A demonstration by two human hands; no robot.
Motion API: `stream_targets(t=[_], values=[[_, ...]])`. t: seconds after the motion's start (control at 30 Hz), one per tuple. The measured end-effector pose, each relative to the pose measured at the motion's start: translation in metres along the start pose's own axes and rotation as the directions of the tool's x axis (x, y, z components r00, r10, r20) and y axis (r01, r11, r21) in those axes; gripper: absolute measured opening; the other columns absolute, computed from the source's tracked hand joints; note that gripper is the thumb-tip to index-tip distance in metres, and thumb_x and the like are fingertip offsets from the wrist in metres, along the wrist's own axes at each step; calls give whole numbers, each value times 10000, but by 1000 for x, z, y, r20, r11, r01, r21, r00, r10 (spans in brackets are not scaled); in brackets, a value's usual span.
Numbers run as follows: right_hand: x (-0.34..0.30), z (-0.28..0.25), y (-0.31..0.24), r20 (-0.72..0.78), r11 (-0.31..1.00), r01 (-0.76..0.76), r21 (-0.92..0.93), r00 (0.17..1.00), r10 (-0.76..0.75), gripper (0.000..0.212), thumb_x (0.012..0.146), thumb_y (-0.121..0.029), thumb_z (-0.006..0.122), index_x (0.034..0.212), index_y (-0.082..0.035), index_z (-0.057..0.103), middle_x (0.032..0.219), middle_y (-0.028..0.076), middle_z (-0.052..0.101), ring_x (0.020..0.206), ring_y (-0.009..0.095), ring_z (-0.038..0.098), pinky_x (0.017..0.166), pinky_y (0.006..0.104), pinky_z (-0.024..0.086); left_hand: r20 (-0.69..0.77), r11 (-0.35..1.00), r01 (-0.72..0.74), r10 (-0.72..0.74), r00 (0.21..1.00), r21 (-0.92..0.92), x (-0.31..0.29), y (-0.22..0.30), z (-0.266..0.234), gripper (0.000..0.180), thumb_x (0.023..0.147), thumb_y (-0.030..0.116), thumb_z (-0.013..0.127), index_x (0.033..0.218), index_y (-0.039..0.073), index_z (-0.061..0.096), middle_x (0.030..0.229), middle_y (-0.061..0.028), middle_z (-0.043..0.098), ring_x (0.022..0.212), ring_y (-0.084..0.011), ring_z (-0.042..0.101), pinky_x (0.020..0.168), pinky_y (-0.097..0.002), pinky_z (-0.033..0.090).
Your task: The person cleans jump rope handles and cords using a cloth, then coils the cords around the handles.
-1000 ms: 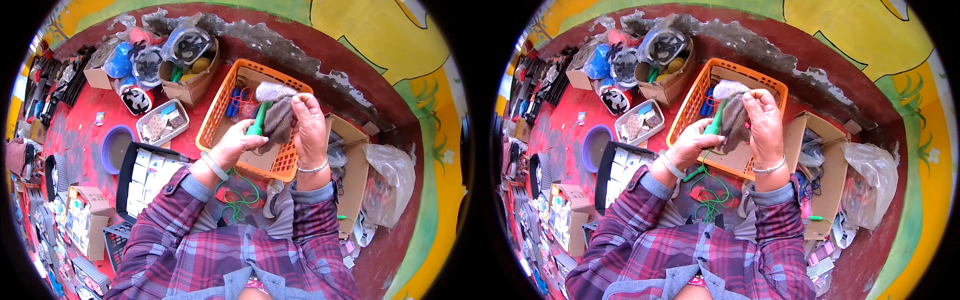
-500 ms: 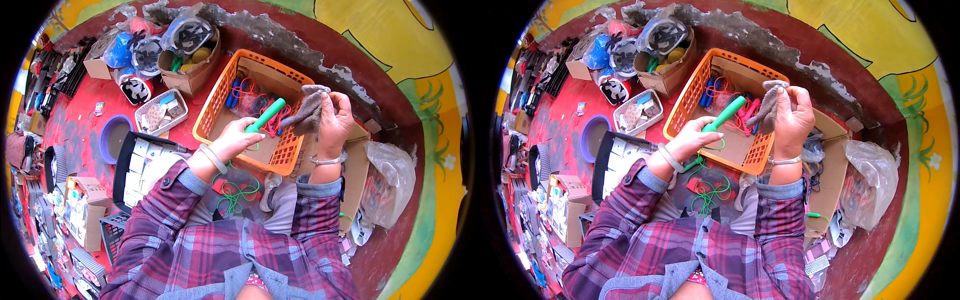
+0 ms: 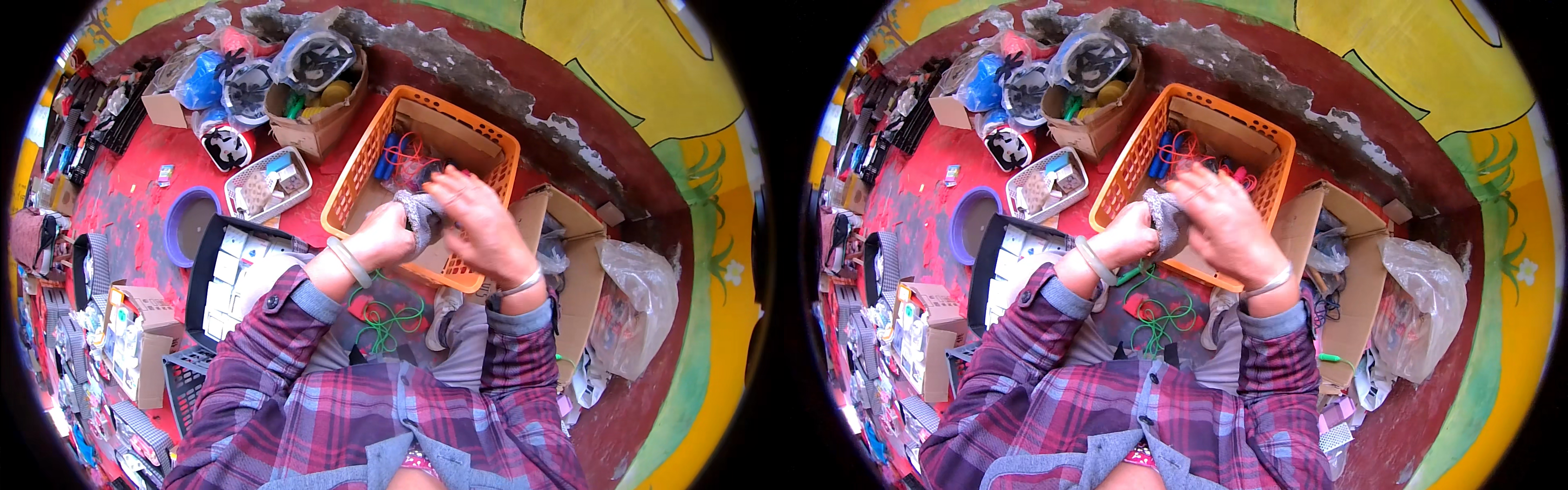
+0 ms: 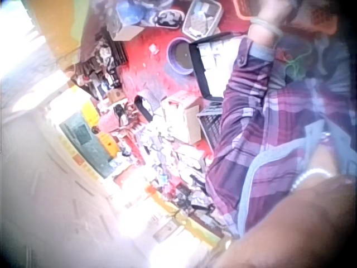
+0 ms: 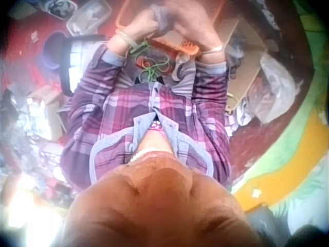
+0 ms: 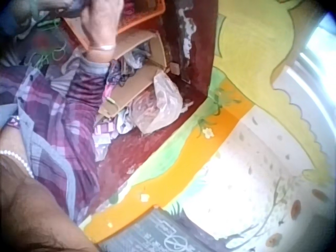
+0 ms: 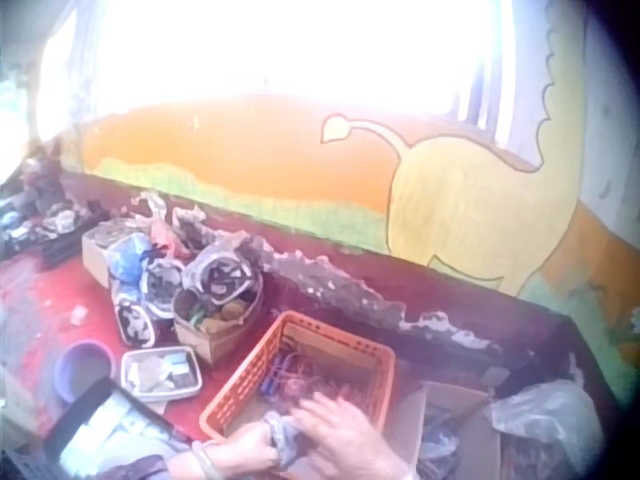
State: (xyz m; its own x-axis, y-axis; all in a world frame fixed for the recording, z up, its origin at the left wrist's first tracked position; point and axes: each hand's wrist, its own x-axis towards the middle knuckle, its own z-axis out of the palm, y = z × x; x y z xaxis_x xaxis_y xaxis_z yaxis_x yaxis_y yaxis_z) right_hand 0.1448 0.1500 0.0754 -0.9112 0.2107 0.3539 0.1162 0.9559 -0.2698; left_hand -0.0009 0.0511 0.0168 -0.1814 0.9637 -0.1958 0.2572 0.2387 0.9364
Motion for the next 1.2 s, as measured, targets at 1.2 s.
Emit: stream_targets(t=[1.2], values=[[-13,57,31,-221,935,84,-344,961,-167,147,594,-160,611,621,-129,470,582,18,480,578,191,518,569,317,413,142,904,-202,159,977,378,-24,5,-17,386,697,109,598,990,15,366,824,-266,542,826,-446,531,695,-473,424]])
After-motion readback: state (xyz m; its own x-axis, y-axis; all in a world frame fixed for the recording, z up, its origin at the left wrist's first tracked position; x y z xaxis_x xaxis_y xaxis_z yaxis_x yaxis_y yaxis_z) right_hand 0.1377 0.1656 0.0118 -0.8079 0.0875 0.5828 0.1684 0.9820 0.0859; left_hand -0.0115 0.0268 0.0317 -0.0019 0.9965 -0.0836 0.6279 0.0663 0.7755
